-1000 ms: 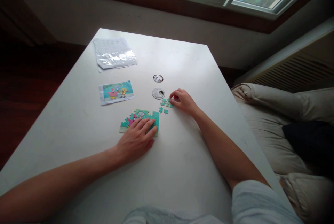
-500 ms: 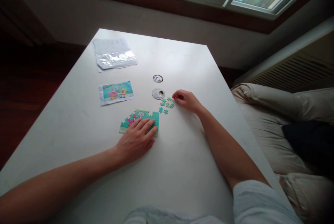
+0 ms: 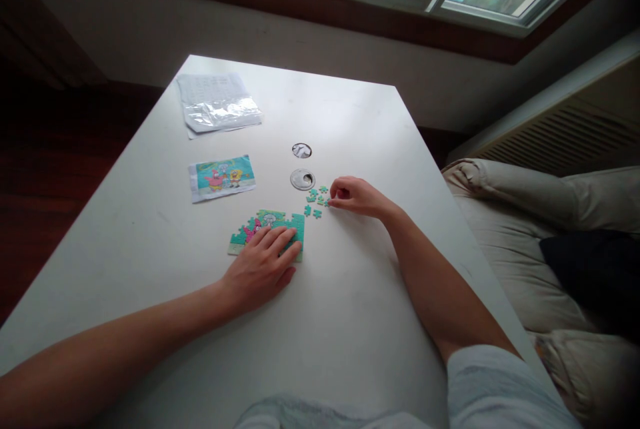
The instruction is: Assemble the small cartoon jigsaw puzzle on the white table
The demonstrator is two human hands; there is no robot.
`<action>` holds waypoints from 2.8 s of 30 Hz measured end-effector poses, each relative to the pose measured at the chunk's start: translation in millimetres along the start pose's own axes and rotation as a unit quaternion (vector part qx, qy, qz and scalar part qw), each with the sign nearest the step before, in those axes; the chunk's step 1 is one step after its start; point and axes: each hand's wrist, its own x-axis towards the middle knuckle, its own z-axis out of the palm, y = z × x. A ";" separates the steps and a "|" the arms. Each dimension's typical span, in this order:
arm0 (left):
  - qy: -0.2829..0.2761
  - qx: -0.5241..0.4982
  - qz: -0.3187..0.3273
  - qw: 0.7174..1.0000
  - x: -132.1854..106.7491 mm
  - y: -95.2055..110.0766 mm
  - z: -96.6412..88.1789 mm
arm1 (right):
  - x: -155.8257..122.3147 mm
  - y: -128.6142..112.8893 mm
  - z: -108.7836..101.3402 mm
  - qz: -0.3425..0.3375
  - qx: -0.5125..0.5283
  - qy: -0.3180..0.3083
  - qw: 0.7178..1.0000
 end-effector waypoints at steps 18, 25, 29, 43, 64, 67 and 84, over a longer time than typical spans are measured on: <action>0.008 -0.010 -0.002 1.000 0.4 -0.4 1.0 | 12.4 -20.4 39.9 -0.015 -0.082 0.145 0.986; 0.015 -0.009 0.002 1.000 0.7 0.8 -1.4 | 10.4 -35.5 47.8 0.014 -0.157 0.151 0.976; 0.014 -0.012 -0.002 1.000 0.6 1.0 -1.6 | 8.8 -47.2 50.5 0.022 -0.201 0.149 0.968; 0.017 -0.008 0.008 1.000 1.8 1.5 -0.8 | 24.3 -45.3 43.4 0.039 -0.031 0.054 0.997; 0.014 -0.020 0.007 1.000 1.9 2.3 -1.8 | 11.8 -81.9 74.7 -0.071 0.061 0.100 0.991; 0.012 -0.014 0.007 1.000 2.2 2.5 -2.7 | 11.9 -81.1 76.5 -0.071 0.033 0.097 0.992; 0.009 -0.021 0.007 1.000 2.0 1.3 -0.8 | 14.2 -77.1 80.0 -0.022 -0.054 0.144 0.988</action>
